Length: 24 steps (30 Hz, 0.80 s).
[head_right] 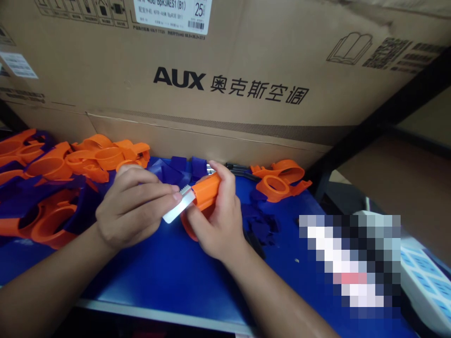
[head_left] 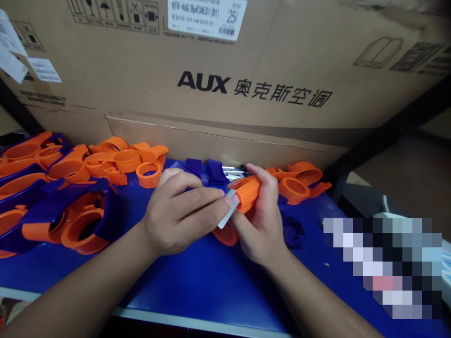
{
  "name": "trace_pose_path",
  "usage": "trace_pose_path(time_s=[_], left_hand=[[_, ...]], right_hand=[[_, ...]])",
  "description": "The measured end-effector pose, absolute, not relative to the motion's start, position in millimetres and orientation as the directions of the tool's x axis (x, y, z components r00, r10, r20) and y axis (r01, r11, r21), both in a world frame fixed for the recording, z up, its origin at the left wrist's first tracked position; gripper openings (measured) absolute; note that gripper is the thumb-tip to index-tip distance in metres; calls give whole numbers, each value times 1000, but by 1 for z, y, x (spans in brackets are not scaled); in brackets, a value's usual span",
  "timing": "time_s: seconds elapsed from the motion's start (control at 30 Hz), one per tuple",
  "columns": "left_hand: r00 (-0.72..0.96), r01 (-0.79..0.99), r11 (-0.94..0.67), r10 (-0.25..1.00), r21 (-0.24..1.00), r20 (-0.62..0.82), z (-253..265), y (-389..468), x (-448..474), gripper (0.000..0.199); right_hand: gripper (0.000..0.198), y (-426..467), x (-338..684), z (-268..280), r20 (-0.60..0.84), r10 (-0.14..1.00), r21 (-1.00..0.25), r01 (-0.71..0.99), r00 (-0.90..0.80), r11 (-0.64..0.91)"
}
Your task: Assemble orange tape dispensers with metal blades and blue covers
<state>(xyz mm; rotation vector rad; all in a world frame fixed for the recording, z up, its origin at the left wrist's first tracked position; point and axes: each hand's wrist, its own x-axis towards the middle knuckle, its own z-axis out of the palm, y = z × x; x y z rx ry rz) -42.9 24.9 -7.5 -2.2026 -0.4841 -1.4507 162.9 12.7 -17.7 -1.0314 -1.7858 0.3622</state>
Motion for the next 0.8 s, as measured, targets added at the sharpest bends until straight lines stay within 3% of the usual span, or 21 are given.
trace_pose_path(time_s=[0.23,0.5,0.8], left_hand=[[374,511,-839,19,-189,927,-6,25,-44,18],[348,522,-837,32,-165,937,-8,27,-43,14],[353,546,-824,65,-149,933,-10,25,-41,14]], right_hand=[[66,12,163,-16,621,769,-629,491,-150,603],[70,18,163,-23,550,817,-719,400,-171,568],[68,16,160,-25,599,787,-711,356,-147,607]])
